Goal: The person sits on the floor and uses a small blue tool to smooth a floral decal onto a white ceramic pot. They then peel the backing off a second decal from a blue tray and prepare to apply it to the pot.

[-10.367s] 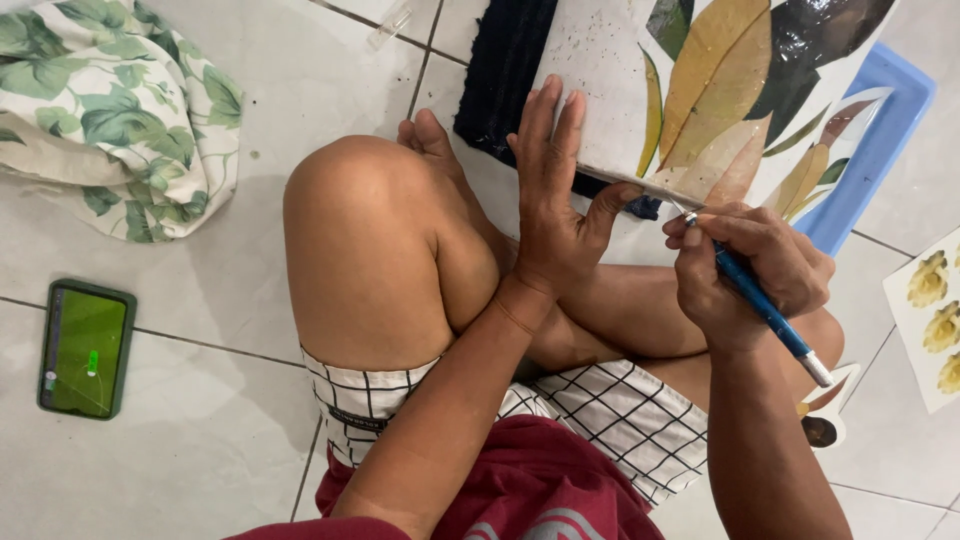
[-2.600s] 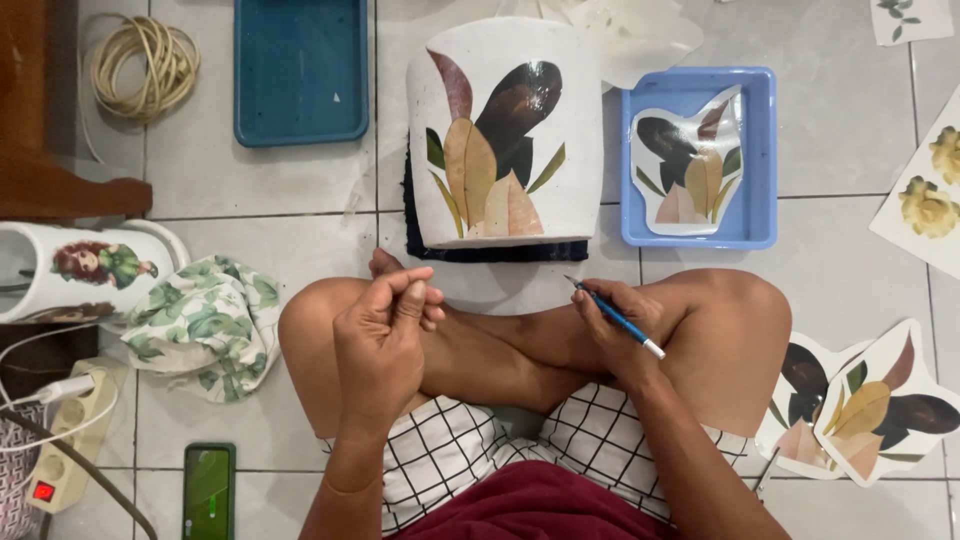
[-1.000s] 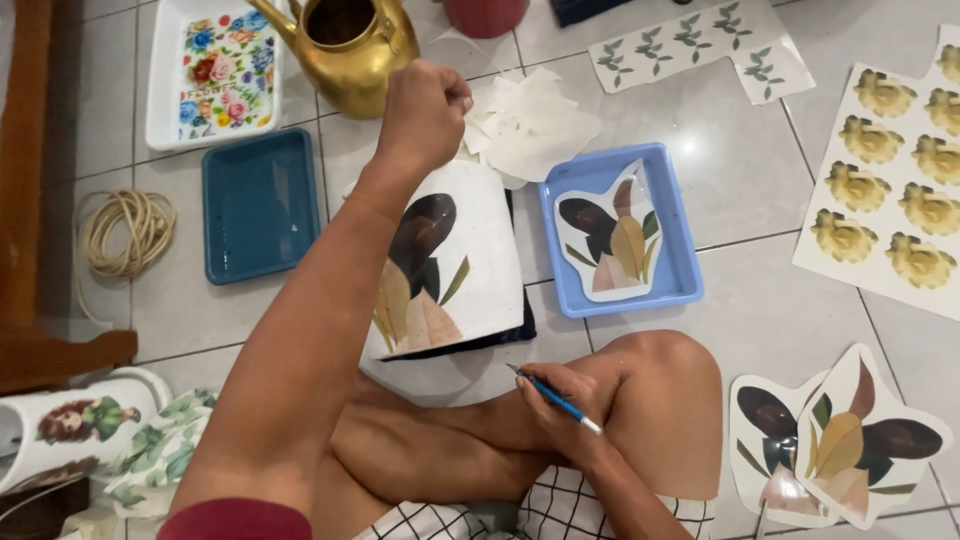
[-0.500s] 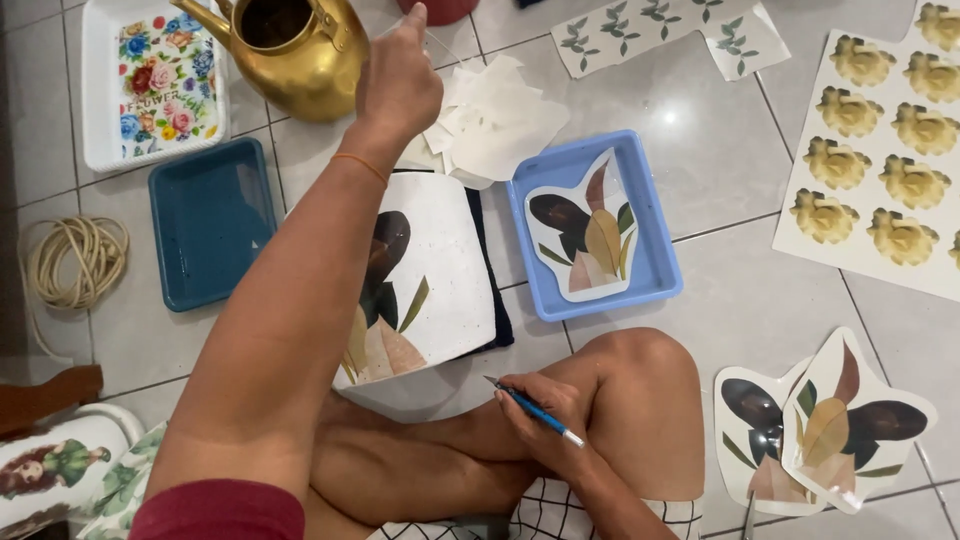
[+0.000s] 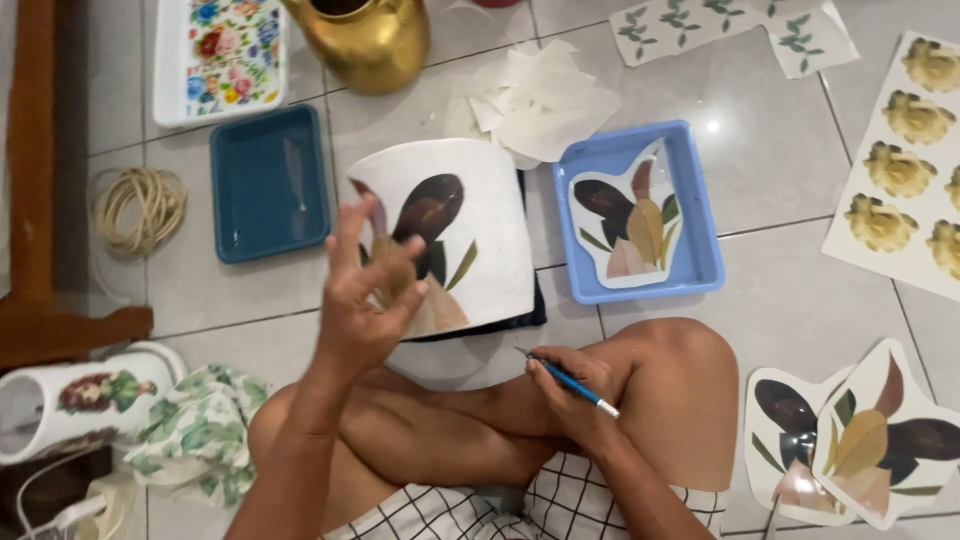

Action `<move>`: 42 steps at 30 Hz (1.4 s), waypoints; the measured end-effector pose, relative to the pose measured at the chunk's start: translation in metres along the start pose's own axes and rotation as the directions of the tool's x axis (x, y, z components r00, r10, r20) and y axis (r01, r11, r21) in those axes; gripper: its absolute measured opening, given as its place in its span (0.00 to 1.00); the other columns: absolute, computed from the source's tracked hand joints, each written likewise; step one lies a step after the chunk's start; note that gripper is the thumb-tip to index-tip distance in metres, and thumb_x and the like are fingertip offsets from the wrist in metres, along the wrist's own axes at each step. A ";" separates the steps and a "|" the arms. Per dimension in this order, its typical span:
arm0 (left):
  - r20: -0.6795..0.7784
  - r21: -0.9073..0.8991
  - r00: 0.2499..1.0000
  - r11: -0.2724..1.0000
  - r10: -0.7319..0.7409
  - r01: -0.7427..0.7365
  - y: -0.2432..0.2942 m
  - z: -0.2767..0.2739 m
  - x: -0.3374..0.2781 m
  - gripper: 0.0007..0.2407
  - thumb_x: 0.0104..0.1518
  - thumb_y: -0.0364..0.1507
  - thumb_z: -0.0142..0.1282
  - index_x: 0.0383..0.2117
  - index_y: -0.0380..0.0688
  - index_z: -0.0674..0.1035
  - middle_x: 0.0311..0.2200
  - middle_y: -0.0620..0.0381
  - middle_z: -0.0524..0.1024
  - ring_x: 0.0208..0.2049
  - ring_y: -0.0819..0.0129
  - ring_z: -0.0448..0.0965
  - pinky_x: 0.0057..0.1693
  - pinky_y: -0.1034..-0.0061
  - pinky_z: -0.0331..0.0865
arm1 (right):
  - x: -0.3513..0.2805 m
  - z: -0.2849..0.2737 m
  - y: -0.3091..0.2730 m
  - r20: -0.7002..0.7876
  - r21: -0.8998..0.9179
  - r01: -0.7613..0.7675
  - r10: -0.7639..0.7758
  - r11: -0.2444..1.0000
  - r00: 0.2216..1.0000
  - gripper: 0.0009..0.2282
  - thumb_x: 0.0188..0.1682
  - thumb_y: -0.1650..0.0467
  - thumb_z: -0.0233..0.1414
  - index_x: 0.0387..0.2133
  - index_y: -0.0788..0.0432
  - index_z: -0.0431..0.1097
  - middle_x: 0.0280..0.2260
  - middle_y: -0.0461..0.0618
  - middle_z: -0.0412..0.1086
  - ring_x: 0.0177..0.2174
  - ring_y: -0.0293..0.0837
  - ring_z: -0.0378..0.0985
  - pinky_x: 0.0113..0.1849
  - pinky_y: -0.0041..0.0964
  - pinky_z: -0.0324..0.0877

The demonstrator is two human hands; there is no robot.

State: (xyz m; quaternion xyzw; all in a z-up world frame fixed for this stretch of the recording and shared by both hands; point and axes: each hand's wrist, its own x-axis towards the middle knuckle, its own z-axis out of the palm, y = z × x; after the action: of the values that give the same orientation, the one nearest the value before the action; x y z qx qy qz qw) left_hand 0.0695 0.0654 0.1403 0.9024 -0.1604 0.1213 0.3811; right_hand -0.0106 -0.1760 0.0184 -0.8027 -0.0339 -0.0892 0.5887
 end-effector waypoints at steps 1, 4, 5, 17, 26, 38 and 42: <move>-0.014 0.005 1.000 1.000 -0.006 0.006 -0.002 0.004 -0.008 0.19 0.52 0.24 0.62 0.51 0.56 0.77 0.68 0.45 0.51 0.72 0.43 0.42 0.68 0.35 0.34 | -0.002 0.002 0.000 0.012 0.002 0.010 -0.010 1.000 1.000 0.05 0.42 0.72 0.58 0.29 0.61 0.77 0.27 0.47 0.78 0.26 0.35 0.81 0.31 0.22 0.77; -0.083 0.035 0.996 0.999 0.028 -0.025 -0.002 0.014 -0.024 0.10 0.49 0.25 0.66 0.36 0.58 0.84 0.65 0.46 0.58 0.71 0.49 0.43 0.66 0.31 0.26 | -0.003 0.005 -0.001 -0.008 -0.022 0.023 -0.023 0.999 1.000 0.05 0.41 0.72 0.59 0.29 0.60 0.76 0.26 0.46 0.78 0.25 0.34 0.81 0.30 0.23 0.76; -0.097 0.033 0.995 0.999 0.003 0.000 0.002 0.015 -0.024 0.08 0.48 0.28 0.67 0.34 0.58 0.85 0.64 0.46 0.59 0.69 0.44 0.45 0.64 0.31 0.24 | -0.002 0.005 -0.004 -0.036 0.018 0.023 -0.022 1.000 0.999 0.04 0.40 0.72 0.60 0.27 0.60 0.77 0.20 0.48 0.77 0.21 0.38 0.79 0.25 0.27 0.73; -0.161 0.212 0.987 0.977 0.021 0.014 0.007 0.036 -0.033 0.05 0.44 0.35 0.69 0.26 0.60 0.85 0.59 0.54 0.66 0.67 0.45 0.50 0.59 0.23 0.26 | -0.010 0.006 -0.002 -0.048 -0.005 -0.069 0.069 0.998 0.996 0.03 0.40 0.73 0.60 0.27 0.60 0.78 0.18 0.54 0.77 0.21 0.44 0.82 0.24 0.32 0.73; -0.158 0.143 0.987 0.988 -0.033 0.056 0.008 0.036 -0.039 0.09 0.44 0.39 0.68 0.29 0.58 0.85 0.61 0.52 0.64 0.67 0.43 0.49 0.57 0.20 0.27 | -0.013 0.007 0.006 -0.053 -0.065 -0.043 0.040 0.997 0.998 0.03 0.41 0.72 0.61 0.27 0.59 0.78 0.19 0.54 0.77 0.22 0.48 0.82 0.25 0.35 0.74; -0.201 0.124 0.971 0.980 -0.126 0.153 0.007 0.039 -0.039 0.09 0.40 0.36 0.71 0.28 0.61 0.85 0.63 0.54 0.59 0.68 0.43 0.47 0.57 0.19 0.28 | -0.010 0.009 -0.001 -0.053 -0.101 0.033 -0.038 0.994 0.998 0.02 0.40 0.72 0.60 0.26 0.57 0.78 0.20 0.53 0.77 0.23 0.49 0.82 0.26 0.36 0.75; -0.177 0.122 0.980 0.986 -0.088 0.111 0.006 0.044 -0.039 0.11 0.40 0.39 0.71 0.30 0.60 0.85 0.65 0.53 0.58 0.68 0.42 0.46 0.57 0.20 0.26 | -0.009 0.005 -0.002 -0.074 -0.103 0.044 -0.052 0.994 0.996 0.03 0.38 0.73 0.61 0.25 0.57 0.79 0.20 0.54 0.77 0.24 0.51 0.82 0.26 0.38 0.76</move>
State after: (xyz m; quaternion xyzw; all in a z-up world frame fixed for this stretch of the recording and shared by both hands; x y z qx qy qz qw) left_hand 0.0355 0.0376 0.1007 0.9185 -0.0734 0.1895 0.3391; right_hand -0.0193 -0.1699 0.0171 -0.8266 -0.0261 -0.1356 0.5456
